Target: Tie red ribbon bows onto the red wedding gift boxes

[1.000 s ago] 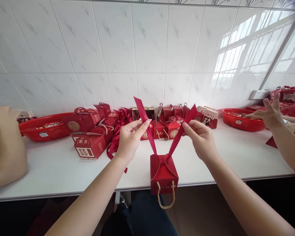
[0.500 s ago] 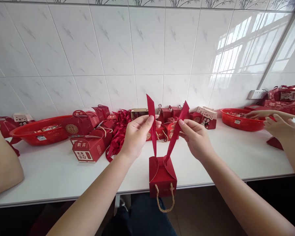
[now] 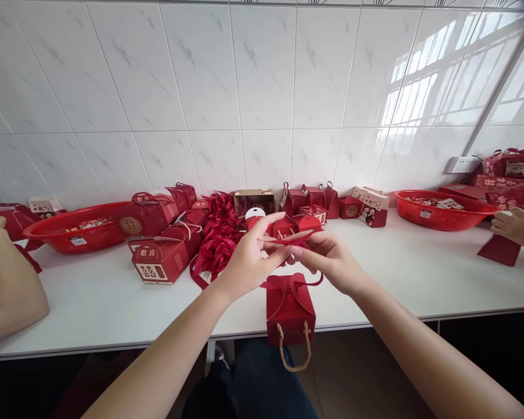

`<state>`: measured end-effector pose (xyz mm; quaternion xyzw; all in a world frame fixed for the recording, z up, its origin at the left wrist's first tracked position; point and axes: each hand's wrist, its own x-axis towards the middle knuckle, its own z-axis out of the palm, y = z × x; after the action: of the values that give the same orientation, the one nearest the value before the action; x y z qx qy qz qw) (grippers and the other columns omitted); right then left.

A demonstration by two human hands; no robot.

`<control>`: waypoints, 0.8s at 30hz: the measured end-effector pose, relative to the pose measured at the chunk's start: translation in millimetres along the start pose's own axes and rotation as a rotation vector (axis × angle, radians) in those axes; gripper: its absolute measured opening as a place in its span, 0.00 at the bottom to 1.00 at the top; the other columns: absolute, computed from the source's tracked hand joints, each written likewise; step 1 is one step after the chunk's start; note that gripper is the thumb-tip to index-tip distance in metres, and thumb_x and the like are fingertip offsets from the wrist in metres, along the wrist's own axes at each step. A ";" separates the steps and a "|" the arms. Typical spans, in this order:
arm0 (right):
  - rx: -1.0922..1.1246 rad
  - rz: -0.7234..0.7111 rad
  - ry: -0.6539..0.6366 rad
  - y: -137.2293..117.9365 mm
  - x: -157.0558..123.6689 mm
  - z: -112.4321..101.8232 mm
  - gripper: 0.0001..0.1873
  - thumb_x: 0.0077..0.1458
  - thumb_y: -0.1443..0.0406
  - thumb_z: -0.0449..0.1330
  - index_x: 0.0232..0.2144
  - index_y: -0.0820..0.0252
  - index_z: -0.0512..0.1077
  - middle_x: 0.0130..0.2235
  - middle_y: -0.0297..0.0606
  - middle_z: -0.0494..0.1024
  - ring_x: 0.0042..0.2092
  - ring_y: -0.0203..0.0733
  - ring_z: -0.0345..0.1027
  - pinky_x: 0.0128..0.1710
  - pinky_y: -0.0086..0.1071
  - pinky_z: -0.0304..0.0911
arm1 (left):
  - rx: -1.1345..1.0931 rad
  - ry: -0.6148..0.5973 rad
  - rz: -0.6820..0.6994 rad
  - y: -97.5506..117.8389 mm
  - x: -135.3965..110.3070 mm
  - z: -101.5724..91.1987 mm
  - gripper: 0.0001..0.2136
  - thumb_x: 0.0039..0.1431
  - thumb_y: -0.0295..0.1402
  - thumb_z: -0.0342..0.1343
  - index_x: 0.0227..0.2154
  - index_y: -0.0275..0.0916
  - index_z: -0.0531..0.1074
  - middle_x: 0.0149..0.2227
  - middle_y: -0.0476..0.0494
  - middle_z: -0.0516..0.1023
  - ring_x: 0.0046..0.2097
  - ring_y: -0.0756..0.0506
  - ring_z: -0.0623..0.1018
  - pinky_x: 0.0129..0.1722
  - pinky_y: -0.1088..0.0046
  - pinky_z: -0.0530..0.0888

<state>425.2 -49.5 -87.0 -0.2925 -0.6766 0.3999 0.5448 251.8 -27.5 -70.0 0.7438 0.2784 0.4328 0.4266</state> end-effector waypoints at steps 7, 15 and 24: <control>-0.126 -0.142 -0.003 14.0 1.7 -2.8 0.11 0.57 0.57 0.60 0.33 0.55 0.79 0.29 0.35 0.80 0.30 0.37 0.71 0.30 0.31 0.68 | -0.043 -0.050 -0.042 -7.4 -3.0 -9.9 0.20 0.57 0.32 0.58 0.52 0.42 0.63 0.28 0.50 0.75 0.35 0.46 0.77 0.37 0.69 0.72; -0.854 -0.712 0.030 28.0 2.4 -21.0 0.17 0.60 0.71 0.54 0.44 0.49 0.78 0.37 0.35 0.83 0.40 0.43 0.70 0.40 0.40 0.67 | -0.320 -0.036 -0.148 -11.1 -1.4 -17.5 0.11 0.57 0.30 0.55 0.43 0.38 0.68 0.26 0.49 0.74 0.34 0.47 0.76 0.41 0.69 0.70; -0.738 -0.461 0.438 35.2 -21.0 -22.7 0.10 0.60 0.65 0.57 0.39 0.53 0.78 0.40 0.39 0.81 0.41 0.44 0.75 0.40 0.36 0.69 | 0.641 0.390 0.333 -20.7 -20.6 -21.9 0.19 0.60 0.35 0.53 0.54 0.39 0.65 0.30 0.48 0.75 0.36 0.47 0.75 0.38 0.72 0.70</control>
<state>450.8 -43.9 -126.0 -0.3861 -0.6897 -0.0686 0.6087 221.9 -25.1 -90.8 0.7778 0.3505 0.5204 0.0366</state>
